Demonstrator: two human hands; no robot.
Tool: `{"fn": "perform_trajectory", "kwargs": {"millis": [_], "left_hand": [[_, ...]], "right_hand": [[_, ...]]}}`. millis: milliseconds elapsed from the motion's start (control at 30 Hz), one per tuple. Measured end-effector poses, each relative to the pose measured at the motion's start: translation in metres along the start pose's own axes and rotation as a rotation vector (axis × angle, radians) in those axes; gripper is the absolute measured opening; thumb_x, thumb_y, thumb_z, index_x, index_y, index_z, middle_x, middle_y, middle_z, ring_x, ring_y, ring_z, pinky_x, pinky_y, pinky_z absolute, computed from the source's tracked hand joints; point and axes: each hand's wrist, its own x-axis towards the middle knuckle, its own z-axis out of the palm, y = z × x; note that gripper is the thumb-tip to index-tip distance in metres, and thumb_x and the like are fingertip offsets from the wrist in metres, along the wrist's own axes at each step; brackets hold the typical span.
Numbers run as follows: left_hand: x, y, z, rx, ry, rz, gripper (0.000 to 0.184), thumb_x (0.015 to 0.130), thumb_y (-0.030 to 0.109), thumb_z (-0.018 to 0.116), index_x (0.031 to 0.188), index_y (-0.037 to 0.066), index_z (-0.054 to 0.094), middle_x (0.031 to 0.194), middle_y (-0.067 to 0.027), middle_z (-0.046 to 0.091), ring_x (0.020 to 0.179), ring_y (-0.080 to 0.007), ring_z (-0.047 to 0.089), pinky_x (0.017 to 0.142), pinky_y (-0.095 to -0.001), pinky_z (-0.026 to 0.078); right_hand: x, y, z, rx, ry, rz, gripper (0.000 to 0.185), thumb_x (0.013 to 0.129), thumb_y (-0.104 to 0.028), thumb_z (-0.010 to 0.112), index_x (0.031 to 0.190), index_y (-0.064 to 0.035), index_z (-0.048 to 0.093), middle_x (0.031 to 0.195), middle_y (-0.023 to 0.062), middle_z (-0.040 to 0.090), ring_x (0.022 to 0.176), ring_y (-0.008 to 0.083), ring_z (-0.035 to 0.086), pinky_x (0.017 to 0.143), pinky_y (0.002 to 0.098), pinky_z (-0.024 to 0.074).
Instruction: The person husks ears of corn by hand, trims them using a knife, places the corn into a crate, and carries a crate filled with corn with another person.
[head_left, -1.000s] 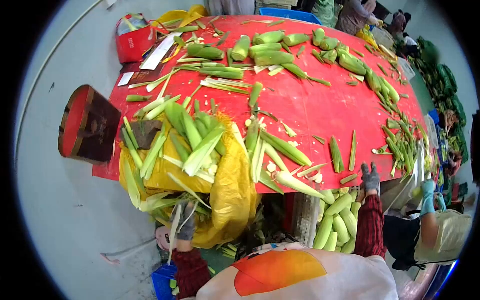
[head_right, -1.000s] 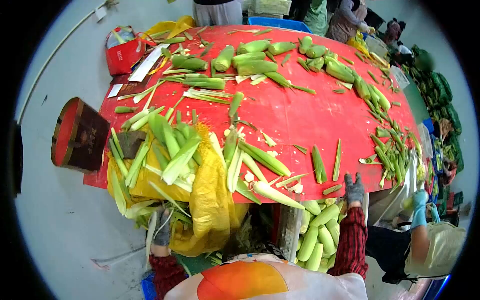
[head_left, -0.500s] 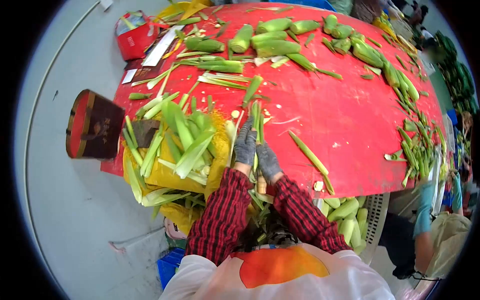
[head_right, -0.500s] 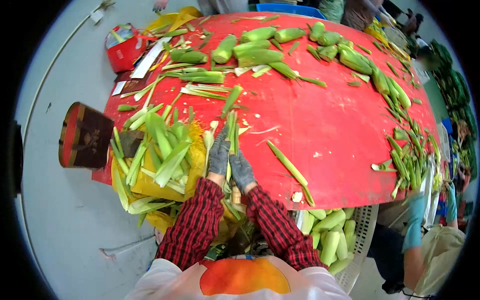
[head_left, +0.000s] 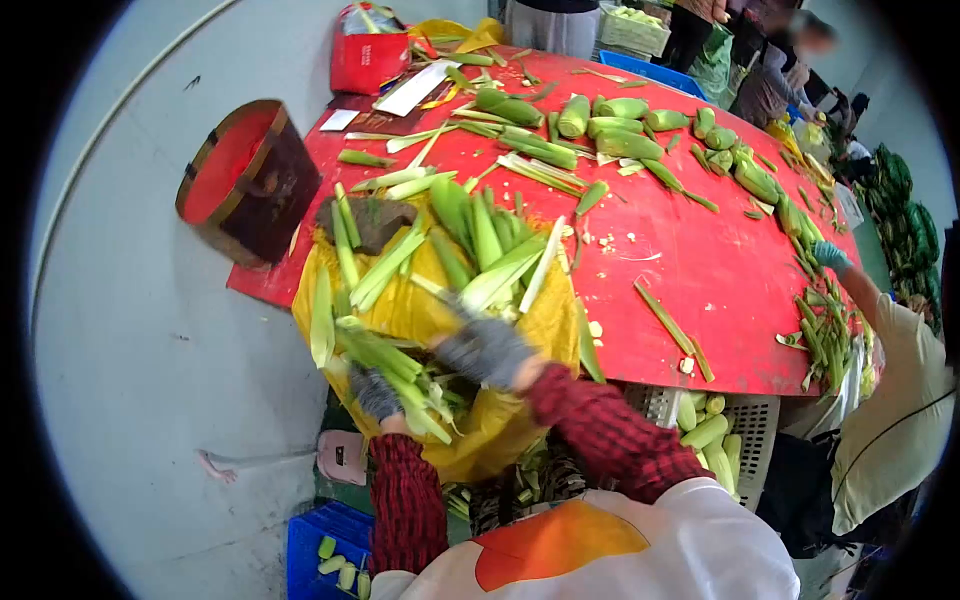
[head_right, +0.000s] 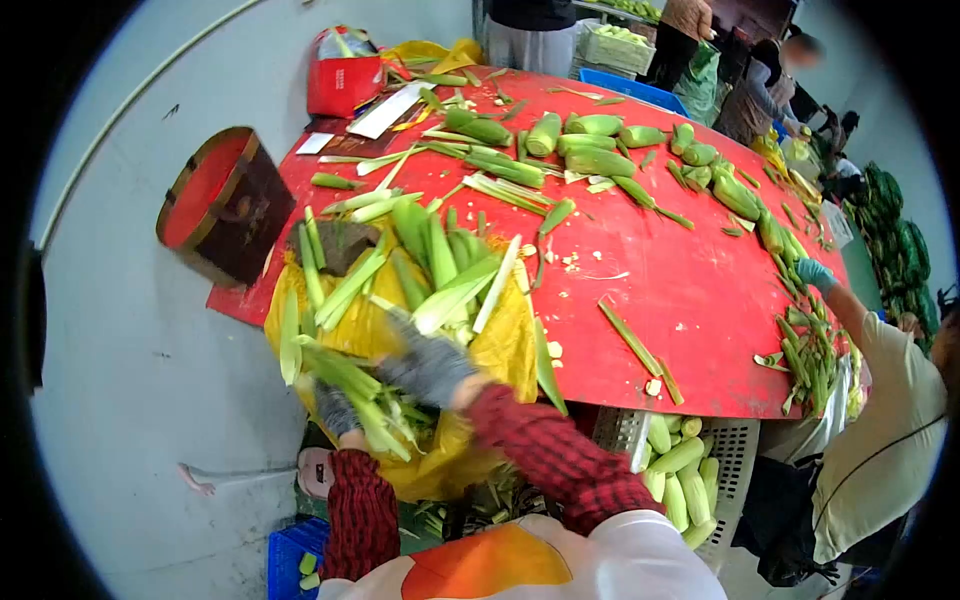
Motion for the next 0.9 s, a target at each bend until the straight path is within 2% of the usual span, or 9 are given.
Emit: {"fn": "perform_trajectory", "kwargs": {"millis": [67,133,200,300,467,633,767,833,900], "left_hand": [[-0.004,0.012,0.005,0.424,-0.330,-0.360,0.051,0.081,0.027,0.040,0.125,0.003,0.030,0.127,-0.0181,0.033,0.113,-0.0318,0.036,0.094,-0.0351,0.029],[-0.005,-0.011,0.006,0.546,-0.453,-0.184,0.051,0.081,0.028,0.039,0.125,0.005,0.030,0.127,-0.0168,0.033,0.113,-0.0311,0.036,0.094,-0.0349,0.029],[-0.008,-0.066,0.028,0.816,-0.605,0.182,0.051,0.081,0.030,0.039,0.126,0.008,0.031,0.127,-0.0150,0.034,0.114,-0.0297,0.035,0.093,-0.0350,0.030],[-0.051,-0.076,0.019,1.038,-0.849,0.470,0.048,0.083,0.033,0.035,0.125,0.012,0.032,0.128,-0.0119,0.033,0.116,-0.0284,0.034,0.094,-0.0411,0.028],[-0.090,-0.104,-0.021,1.302,-1.487,0.322,0.057,0.084,0.048,0.021,0.128,0.012,0.030,0.133,-0.0057,0.028,0.121,-0.0268,0.027,0.097,-0.0541,0.012],[-0.110,-0.098,-0.051,1.287,-1.443,0.437,0.055,0.084,0.046,0.021,0.115,0.009,0.047,0.120,-0.0116,0.045,0.113,-0.0286,0.040,0.092,-0.0510,0.026],[-0.074,-0.174,-0.039,1.206,-1.528,0.725,0.054,0.083,0.047,0.026,0.102,0.006,0.056,0.109,-0.0163,0.052,0.100,-0.0305,0.049,0.085,-0.0393,0.037],[-0.060,-0.135,-0.046,1.158,-1.557,0.446,0.043,0.079,0.042,0.040,0.092,0.006,0.059,0.097,-0.0182,0.056,0.090,-0.0317,0.054,0.077,-0.0396,0.041],[-0.025,-0.144,-0.045,0.990,-1.608,0.549,0.030,0.071,0.032,0.053,0.083,0.005,0.059,0.083,-0.0169,0.058,0.078,-0.0312,0.056,0.067,-0.0387,0.044]], "right_hand": [[-0.004,0.085,-0.020,0.183,0.462,0.043,0.042,0.084,-0.026,0.045,0.121,-0.0085,0.036,0.072,0.0109,0.056,0.068,0.0163,0.055,0.063,0.0274,0.0437],[-0.016,0.134,-0.049,0.156,0.780,0.219,0.043,0.081,-0.028,0.051,0.120,-0.0119,0.040,0.065,0.0106,0.059,0.064,0.0191,0.057,0.058,0.0315,0.0452],[-0.025,0.164,-0.071,-0.331,0.705,0.611,0.056,0.074,-0.039,0.056,0.121,-0.0127,0.039,0.078,0.0177,0.060,0.075,0.0305,0.058,0.067,0.0388,0.0446],[-0.015,0.203,-0.081,-0.531,0.737,0.681,0.066,0.069,-0.046,0.057,0.121,-0.0098,0.039,0.097,0.0207,0.056,0.090,0.0354,0.053,0.076,0.0407,0.0417],[-0.060,0.165,-0.062,-0.625,0.878,0.307,0.056,0.071,-0.033,0.060,0.115,-0.0025,0.044,0.105,0.0203,0.052,0.096,0.0312,0.051,0.082,0.0367,0.0403],[-0.200,0.147,0.026,-0.197,0.807,0.150,0.032,0.073,-0.017,0.063,0.101,-0.0035,0.056,0.089,0.0126,0.060,0.084,0.0198,0.057,0.076,0.0285,0.0435],[-0.313,0.132,0.116,0.476,0.850,0.601,0.028,0.078,-0.017,0.058,0.099,0.0008,0.056,0.085,0.0083,0.061,0.074,0.0103,0.055,0.067,0.0249,0.0448],[-0.362,0.146,0.158,0.511,0.918,0.680,0.029,0.078,-0.016,0.058,0.100,0.0016,0.055,0.084,0.0102,0.061,0.071,0.0099,0.055,0.065,0.0247,0.0455],[-0.401,0.143,0.184,0.431,0.970,0.794,0.030,0.077,-0.016,0.059,0.102,0.0014,0.055,0.083,0.0102,0.061,0.071,0.0106,0.055,0.066,0.0251,0.0456]]}}
